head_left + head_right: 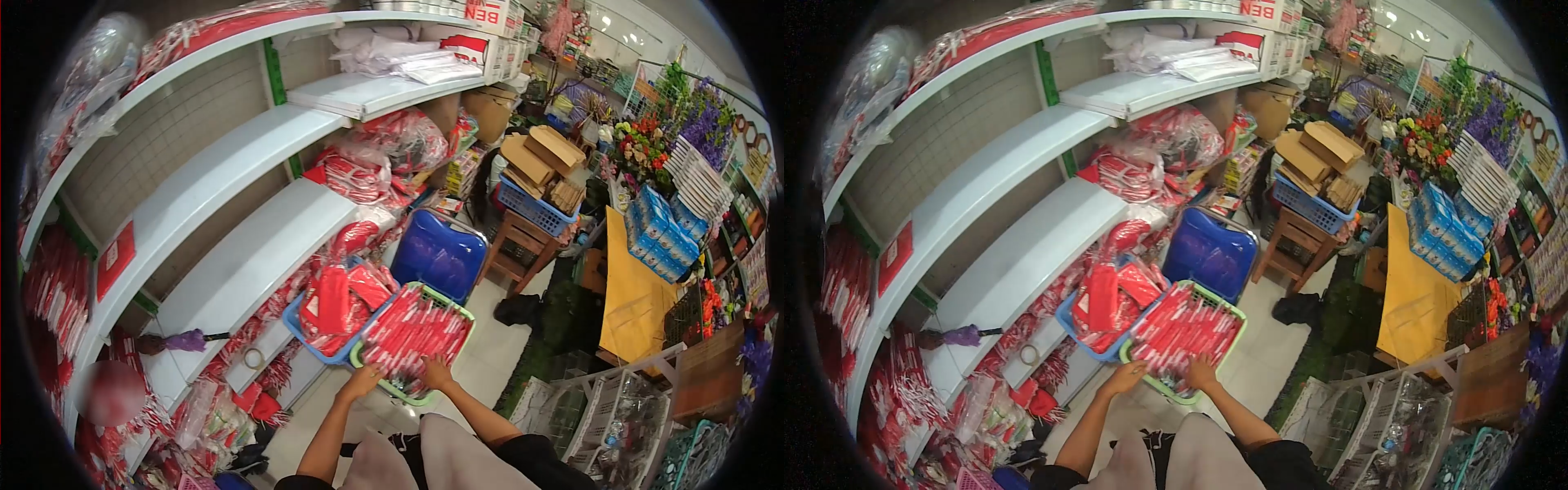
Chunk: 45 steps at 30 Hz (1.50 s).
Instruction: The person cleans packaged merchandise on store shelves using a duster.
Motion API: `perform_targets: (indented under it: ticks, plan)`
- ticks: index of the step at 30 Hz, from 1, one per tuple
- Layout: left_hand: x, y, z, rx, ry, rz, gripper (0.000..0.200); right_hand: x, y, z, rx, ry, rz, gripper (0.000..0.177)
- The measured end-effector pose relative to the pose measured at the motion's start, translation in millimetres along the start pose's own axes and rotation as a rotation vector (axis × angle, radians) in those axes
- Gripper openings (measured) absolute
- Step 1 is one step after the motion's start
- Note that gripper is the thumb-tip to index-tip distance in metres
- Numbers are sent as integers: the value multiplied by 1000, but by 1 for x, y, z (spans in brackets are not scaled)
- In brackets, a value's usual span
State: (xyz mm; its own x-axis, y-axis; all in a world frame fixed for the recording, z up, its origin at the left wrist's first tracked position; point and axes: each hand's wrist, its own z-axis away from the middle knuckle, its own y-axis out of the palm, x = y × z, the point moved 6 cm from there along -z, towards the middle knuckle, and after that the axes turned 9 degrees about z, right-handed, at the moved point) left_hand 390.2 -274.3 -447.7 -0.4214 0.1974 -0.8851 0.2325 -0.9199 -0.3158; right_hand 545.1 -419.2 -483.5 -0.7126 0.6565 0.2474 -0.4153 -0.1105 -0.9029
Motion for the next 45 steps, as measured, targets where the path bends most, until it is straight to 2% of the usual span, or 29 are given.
perform_targets:
  ticks: [1,2,3,4,6,7,10,11,13,15,17,18,20,21,24,25,28,32,33,36,37,40,41,44,45]
  plan:
    - [-19,18,-7,-102,144,85,44,-24,4,-1,11,30,-27,67]
    - [6,48,-37,-56,109,75,39,-47,9,-2,22,60,-56,68]
    - [-2,69,-45,-46,132,128,39,-68,16,-4,14,42,-273,64]
    - [-9,90,-54,-36,155,183,39,-83,17,-5,-82,-56,-329,61]
    - [-5,127,-76,25,83,88,40,-105,16,-1,-272,-255,-438,56]
    - [-6,141,-84,53,47,42,40,-111,10,5,-163,-226,-541,50]
    - [-26,167,-83,-88,83,-262,39,-127,3,12,-232,-253,-587,48]
    - [-12,180,-89,-111,109,-409,46,-134,4,14,-248,-221,-660,47]
    - [-53,180,-71,-150,101,-557,50,-140,4,20,-286,-153,-806,46]
    - [-76,182,-62,-208,134,-636,58,-144,13,28,-292,0,-933,45]
    - [-86,187,-58,-214,117,-678,46,-148,15,35,-304,80,-991,41]
    - [-92,187,-55,-217,108,-702,40,-151,26,35,-227,140,-1131,39]
    - [-63,188,-71,-304,81,-639,24,-157,53,38,-58,267,-1404,36]
    - [-61,184,-72,-349,67,-606,18,-156,52,41,-26,274,-1425,36]
    - [-73,166,-65,-473,278,-554,16,-155,51,46,93,290,-1537,40]
    - [-81,157,-61,-500,279,-506,17,-155,55,44,149,298,-1614,43]
    - [-95,135,-57,-493,289,-94,19,-144,67,39,329,350,-1815,53]
    - [-123,109,-44,-364,291,72,21,-115,64,38,587,435,-1979,68]
    - [-137,101,-36,-443,419,8,21,-106,60,38,664,403,-2019,75]
    - [-143,84,-15,-370,205,335,21,-80,46,25,718,70,-2176,79]
    - [-139,76,-10,-384,218,367,22,-65,0,41,648,31,-2200,68]
    - [-138,59,12,-408,291,425,26,-66,9,22,624,119,-2072,59]
    - [-113,57,14,-427,214,488,29,-65,7,18,639,84,-2103,49]
    - [-102,44,35,-445,89,646,31,-63,-17,15,325,37,-2033,42]
    - [-95,39,42,-422,43,711,36,-64,-20,14,247,133,-2020,40]
